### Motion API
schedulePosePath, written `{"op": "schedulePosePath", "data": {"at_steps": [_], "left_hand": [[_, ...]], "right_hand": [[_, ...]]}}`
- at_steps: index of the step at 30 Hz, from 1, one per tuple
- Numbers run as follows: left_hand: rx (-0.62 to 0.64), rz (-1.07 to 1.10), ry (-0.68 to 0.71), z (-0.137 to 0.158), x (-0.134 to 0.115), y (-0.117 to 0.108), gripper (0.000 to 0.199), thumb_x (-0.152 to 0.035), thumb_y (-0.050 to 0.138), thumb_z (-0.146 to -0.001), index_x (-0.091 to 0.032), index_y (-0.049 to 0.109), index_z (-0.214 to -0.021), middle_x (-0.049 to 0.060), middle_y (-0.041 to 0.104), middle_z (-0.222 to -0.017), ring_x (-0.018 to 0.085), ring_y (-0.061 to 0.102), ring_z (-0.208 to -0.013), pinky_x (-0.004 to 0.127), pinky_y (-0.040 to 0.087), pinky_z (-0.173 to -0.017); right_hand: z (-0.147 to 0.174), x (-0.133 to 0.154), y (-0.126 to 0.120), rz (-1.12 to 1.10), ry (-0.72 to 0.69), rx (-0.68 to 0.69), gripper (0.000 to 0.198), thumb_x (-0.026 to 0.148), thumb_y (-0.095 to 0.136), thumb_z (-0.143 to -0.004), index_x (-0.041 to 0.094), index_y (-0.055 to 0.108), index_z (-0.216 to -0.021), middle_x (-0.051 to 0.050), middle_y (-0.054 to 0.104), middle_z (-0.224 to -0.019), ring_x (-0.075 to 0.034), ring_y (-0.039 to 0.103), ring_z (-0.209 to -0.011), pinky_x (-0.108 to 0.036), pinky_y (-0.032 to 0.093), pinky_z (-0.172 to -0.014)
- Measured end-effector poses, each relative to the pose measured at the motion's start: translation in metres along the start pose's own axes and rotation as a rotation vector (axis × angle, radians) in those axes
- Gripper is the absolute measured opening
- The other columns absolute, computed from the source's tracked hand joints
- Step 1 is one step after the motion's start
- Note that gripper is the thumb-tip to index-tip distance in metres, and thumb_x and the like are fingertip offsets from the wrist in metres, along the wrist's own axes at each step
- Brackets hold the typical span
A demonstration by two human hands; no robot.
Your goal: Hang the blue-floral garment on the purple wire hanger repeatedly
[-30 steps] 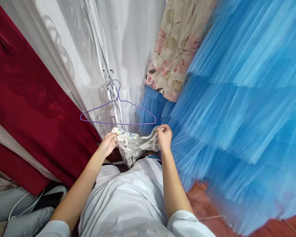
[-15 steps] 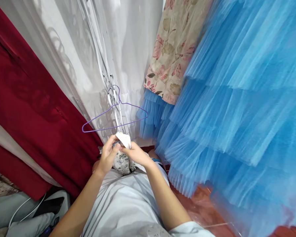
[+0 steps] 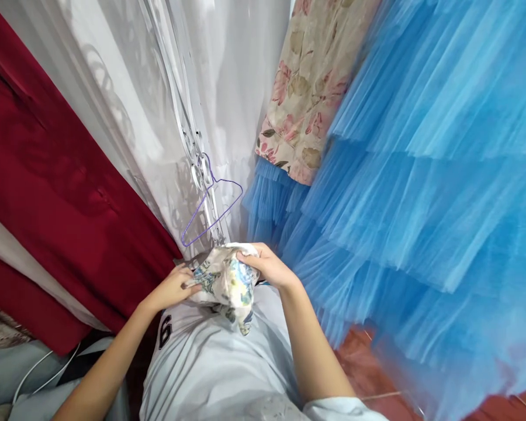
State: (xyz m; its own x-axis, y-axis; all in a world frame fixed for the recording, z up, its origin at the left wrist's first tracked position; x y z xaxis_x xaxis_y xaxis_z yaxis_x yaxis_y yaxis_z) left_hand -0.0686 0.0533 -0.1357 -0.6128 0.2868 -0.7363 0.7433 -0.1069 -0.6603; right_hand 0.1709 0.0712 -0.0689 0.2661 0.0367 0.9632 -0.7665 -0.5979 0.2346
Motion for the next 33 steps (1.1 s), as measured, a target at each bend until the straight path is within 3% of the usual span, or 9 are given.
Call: {"op": "schedulePosePath", "data": {"at_steps": [3, 6, 9, 13, 16, 20, 24, 28, 33], "left_hand": [[-0.029, -0.303, 0.038, 0.01, 0.006, -0.039, 0.026, -0.048, 0.071, -0.074, -0.024, 0.071, -0.064, 0.004, 0.07, -0.089, 0.025, 0.061, -0.097, 0.052, 0.009, -0.119], [-0.155, -0.315, 0.097, 0.03, -0.007, -0.082, 0.014, -0.041, 0.07, -0.075, -0.029, 0.076, -0.077, 0.004, 0.072, -0.091, 0.026, 0.061, -0.105, 0.053, 0.01, -0.12], [-0.215, -0.085, 0.171, 0.039, -0.037, -0.11, 0.01, -0.034, 0.069, -0.076, -0.029, 0.076, -0.08, 0.005, 0.073, -0.098, 0.03, 0.057, -0.117, 0.054, 0.016, -0.119], [-0.31, 0.364, 0.182, 0.01, -0.058, -0.126, 0.013, -0.032, 0.07, -0.076, -0.021, 0.071, -0.069, 0.009, 0.064, -0.127, 0.033, 0.051, -0.126, 0.048, 0.033, -0.112], [-0.275, 0.639, 0.093, -0.027, -0.05, -0.112, 0.023, -0.034, 0.072, -0.074, -0.017, 0.073, -0.09, 0.012, 0.065, -0.122, 0.03, 0.062, -0.107, 0.039, 0.049, -0.093], [-0.159, 0.764, 0.012, -0.054, -0.051, -0.083, 0.031, -0.034, 0.073, -0.074, -0.015, 0.072, -0.098, 0.008, 0.07, -0.093, 0.02, 0.065, -0.078, 0.028, 0.05, -0.07], [-0.085, 0.728, 0.07, -0.056, -0.069, -0.062, 0.026, -0.032, 0.069, -0.08, -0.016, 0.073, -0.1, 0.01, 0.063, -0.118, 0.023, 0.062, -0.101, 0.027, 0.05, -0.082], [-0.332, 0.677, 0.126, -0.059, -0.064, -0.058, 0.019, -0.031, 0.07, -0.078, -0.017, 0.074, -0.091, 0.008, 0.053, -0.133, 0.025, 0.049, -0.126, 0.026, 0.043, -0.099], [-0.362, 0.701, 0.092, -0.072, -0.046, -0.04, 0.024, -0.036, 0.068, -0.08, -0.019, 0.071, -0.096, 0.008, 0.061, -0.119, 0.021, 0.056, -0.112, 0.026, 0.045, -0.091]], "right_hand": [[0.006, 0.009, -0.037, -0.086, -0.091, -0.25, 0.027, 0.041, 0.077, -0.071, 0.016, 0.073, -0.079, -0.005, 0.069, -0.069, -0.019, 0.063, -0.06, -0.029, 0.05, -0.061], [0.007, 0.01, -0.073, -0.103, -0.134, -0.45, 0.024, 0.038, 0.078, -0.064, 0.017, 0.072, -0.074, -0.005, 0.069, -0.065, -0.021, 0.063, -0.057, -0.031, 0.051, -0.059], [-0.006, 0.008, -0.099, -0.081, -0.181, -0.515, 0.02, 0.029, 0.077, -0.055, 0.018, 0.07, -0.07, -0.004, 0.068, -0.063, -0.019, 0.062, -0.056, -0.029, 0.048, -0.057], [-0.027, 0.007, -0.12, 0.016, -0.284, -0.565, 0.016, 0.029, 0.068, -0.053, 0.019, 0.063, -0.065, -0.001, 0.064, -0.059, -0.016, 0.055, -0.051, -0.026, 0.043, -0.051], [-0.038, 0.0, -0.131, 0.021, -0.293, -0.629, 0.018, 0.029, 0.065, -0.054, 0.021, 0.061, -0.07, 0.0, 0.064, -0.062, -0.017, 0.057, -0.054, -0.027, 0.044, -0.052], [-0.043, -0.012, -0.141, 0.003, -0.292, -0.669, 0.022, 0.032, 0.064, -0.057, 0.022, 0.06, -0.076, 0.002, 0.062, -0.062, -0.016, 0.055, -0.053, -0.026, 0.044, -0.052], [-0.044, -0.023, -0.149, -0.012, -0.274, -0.679, 0.022, 0.031, 0.063, -0.057, 0.022, 0.06, -0.077, 0.003, 0.061, -0.063, -0.014, 0.054, -0.053, -0.025, 0.043, -0.052], [-0.044, -0.032, -0.15, -0.039, -0.252, -0.667, 0.023, 0.028, 0.063, -0.055, 0.022, 0.062, -0.077, 0.003, 0.062, -0.062, -0.014, 0.054, -0.052, -0.025, 0.043, -0.052], [-0.039, -0.045, -0.147, -0.052, -0.222, -0.672, 0.023, 0.027, 0.062, -0.055, 0.022, 0.063, -0.077, 0.003, 0.063, -0.062, -0.016, 0.055, -0.052, -0.026, 0.044, -0.052]]}}
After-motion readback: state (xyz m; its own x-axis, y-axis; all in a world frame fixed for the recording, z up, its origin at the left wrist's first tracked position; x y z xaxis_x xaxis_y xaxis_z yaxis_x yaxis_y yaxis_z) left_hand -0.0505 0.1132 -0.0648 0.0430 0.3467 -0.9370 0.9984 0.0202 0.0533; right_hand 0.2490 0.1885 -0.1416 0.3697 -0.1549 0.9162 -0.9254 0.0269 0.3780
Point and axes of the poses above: each hand's wrist, its own z-axis away from the middle knuckle, its own y-axis out of the palm, x = y × z, the point moved 8 cm from there along -z, towards the middle knuckle
